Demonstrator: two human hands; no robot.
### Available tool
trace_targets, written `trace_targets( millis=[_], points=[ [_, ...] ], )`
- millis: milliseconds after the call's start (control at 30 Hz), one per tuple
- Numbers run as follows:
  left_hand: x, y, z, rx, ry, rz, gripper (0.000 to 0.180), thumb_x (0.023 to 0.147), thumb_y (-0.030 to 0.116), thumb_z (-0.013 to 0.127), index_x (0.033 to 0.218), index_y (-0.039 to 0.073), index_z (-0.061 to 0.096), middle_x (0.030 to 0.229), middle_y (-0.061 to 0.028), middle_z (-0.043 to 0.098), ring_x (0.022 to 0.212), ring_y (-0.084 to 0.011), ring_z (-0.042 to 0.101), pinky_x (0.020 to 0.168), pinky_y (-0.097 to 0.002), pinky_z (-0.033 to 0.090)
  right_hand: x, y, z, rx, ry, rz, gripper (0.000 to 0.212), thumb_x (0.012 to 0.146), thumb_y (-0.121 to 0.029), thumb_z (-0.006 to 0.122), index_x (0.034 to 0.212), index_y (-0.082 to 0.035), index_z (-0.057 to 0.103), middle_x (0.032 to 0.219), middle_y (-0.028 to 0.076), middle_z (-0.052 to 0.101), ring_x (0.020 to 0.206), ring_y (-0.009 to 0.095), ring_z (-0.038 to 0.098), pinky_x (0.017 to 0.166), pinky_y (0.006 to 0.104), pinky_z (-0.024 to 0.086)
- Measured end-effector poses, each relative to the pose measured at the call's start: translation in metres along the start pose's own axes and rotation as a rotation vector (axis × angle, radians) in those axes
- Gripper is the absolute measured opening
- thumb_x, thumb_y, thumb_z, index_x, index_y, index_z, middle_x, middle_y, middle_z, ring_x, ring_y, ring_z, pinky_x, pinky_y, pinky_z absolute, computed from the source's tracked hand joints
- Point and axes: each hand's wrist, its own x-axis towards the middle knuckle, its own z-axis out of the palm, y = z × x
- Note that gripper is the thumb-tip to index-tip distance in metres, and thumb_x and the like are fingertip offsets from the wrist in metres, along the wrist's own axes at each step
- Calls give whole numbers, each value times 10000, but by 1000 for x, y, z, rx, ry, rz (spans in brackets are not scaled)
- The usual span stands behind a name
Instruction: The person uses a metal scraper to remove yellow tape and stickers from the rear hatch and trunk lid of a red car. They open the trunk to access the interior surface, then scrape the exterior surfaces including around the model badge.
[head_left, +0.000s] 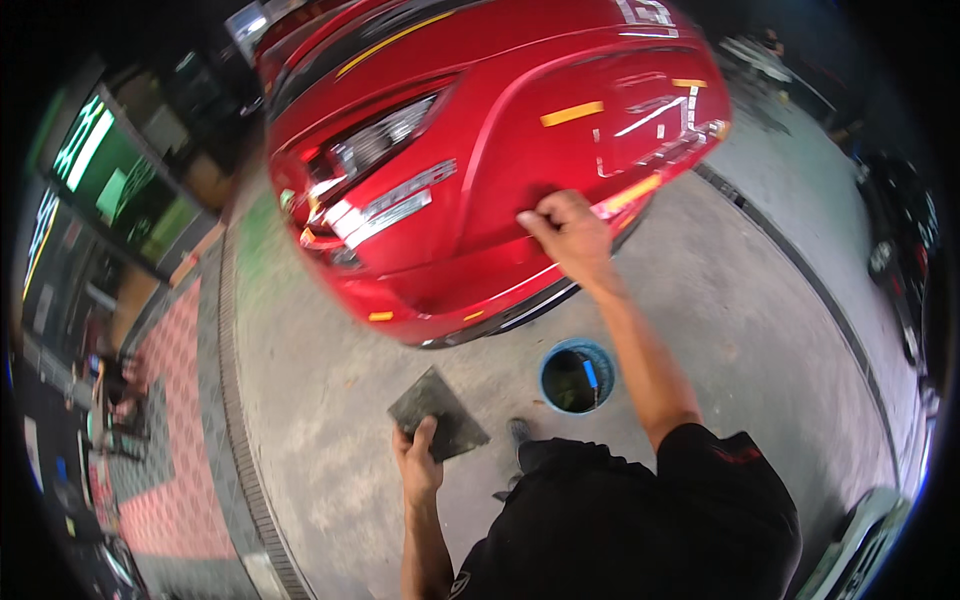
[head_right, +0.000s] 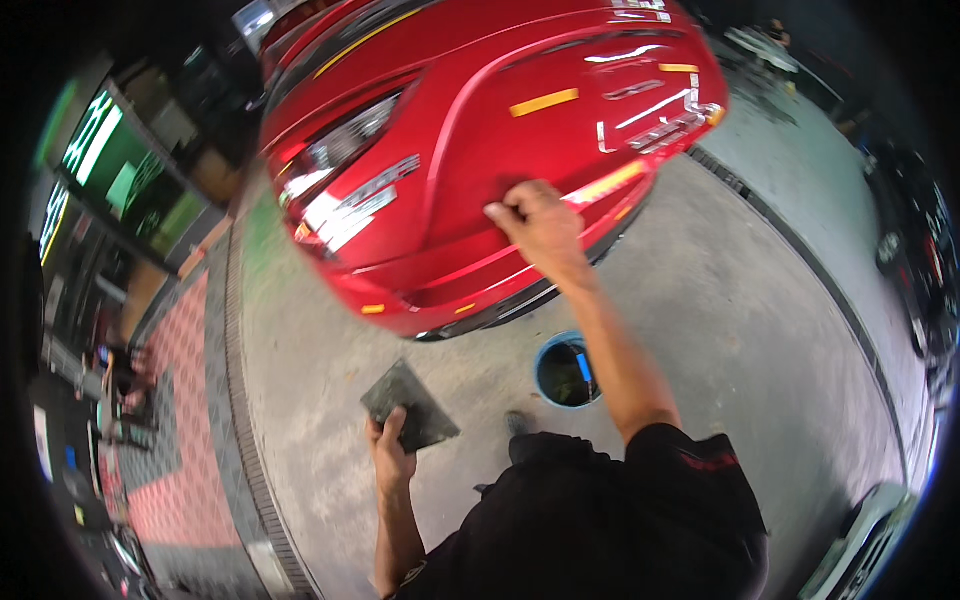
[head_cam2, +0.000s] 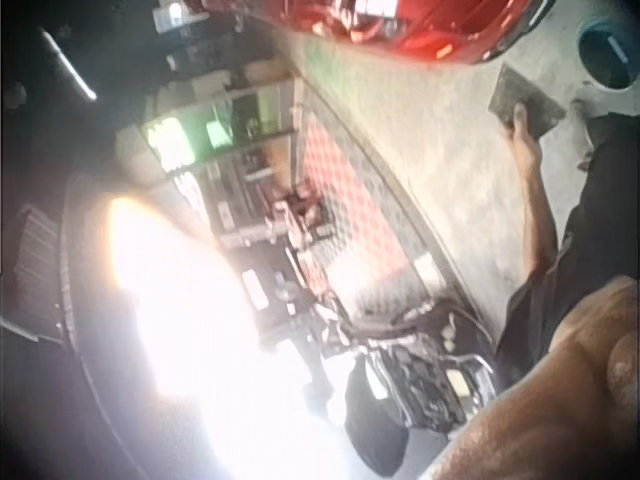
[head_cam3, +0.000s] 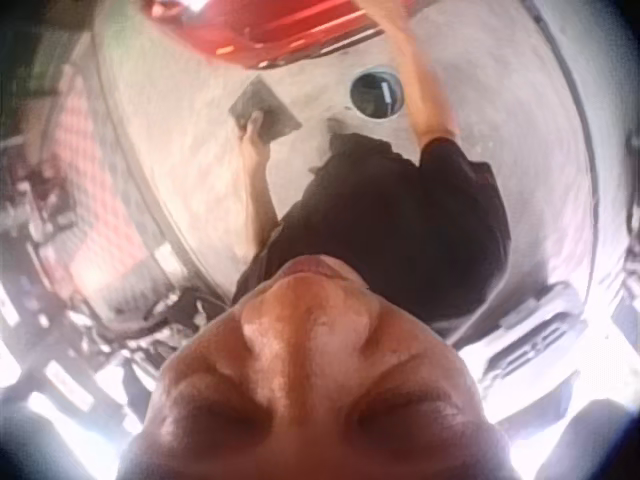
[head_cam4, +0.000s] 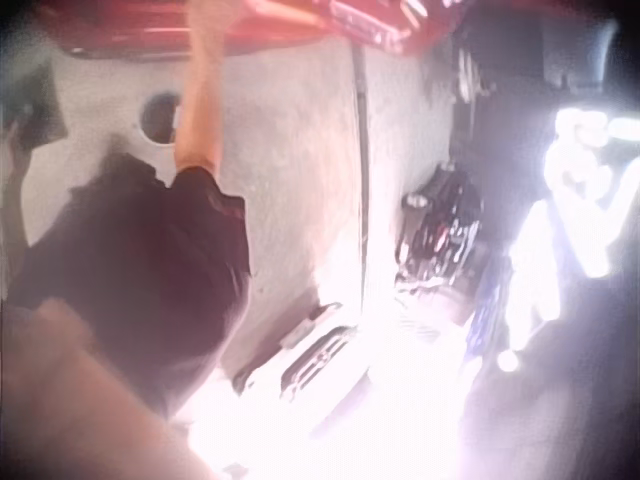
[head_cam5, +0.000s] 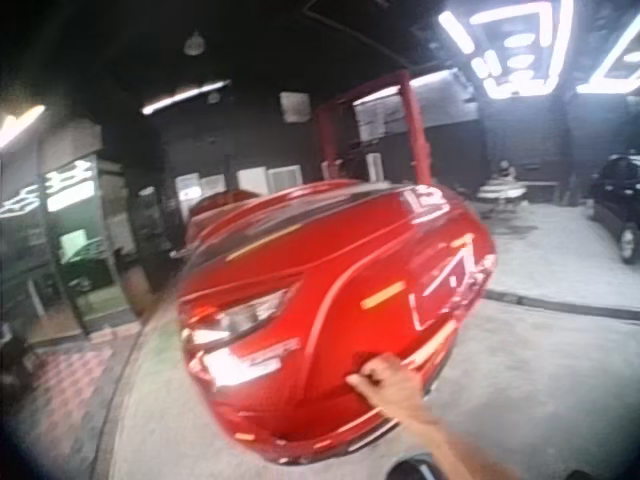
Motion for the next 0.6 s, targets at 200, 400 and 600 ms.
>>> trace_targets(
  millis=[200, 400, 600],
  points=[
    [54, 61, -14, 78, -38, 56, 434, 1084, 157, 716, 1471, 5, 592, 1335, -72, 725, 1189, -164, 684, 1065, -353, 533, -9, -5, 14, 25, 15, 51, 327, 911, -310, 918, 901, -65, 703, 775, 55, 558, 718, 227, 567, 668, 411, 477],
    [146, 131, -33, 202, -139, 106, 363, 1105, 182, 704, 1418, 15, 629, 1287, -58, 741, 1169, -144, 679, 1051, -337, 531, -15, -66, 49, -54, 77, 105, 440, 993, -171, 806, 1397, -92, 649, 1316, 152, 638, 1211, 345, 624, 1045, 443, 519],
    [197, 155, -37, 315, -253, 135, 299, 1101, 166, 710, 1357, 20, 655, 1216, -70, 763, 1052, -154, 729, 939, -346, 598, -45, -152, 128, 151, 255, 106, 879, 1068, -416, 709, 1705, 11, 278, 1706, 343, 314, 1608, 494, 271, 1291, 719, 139]
  ],
)
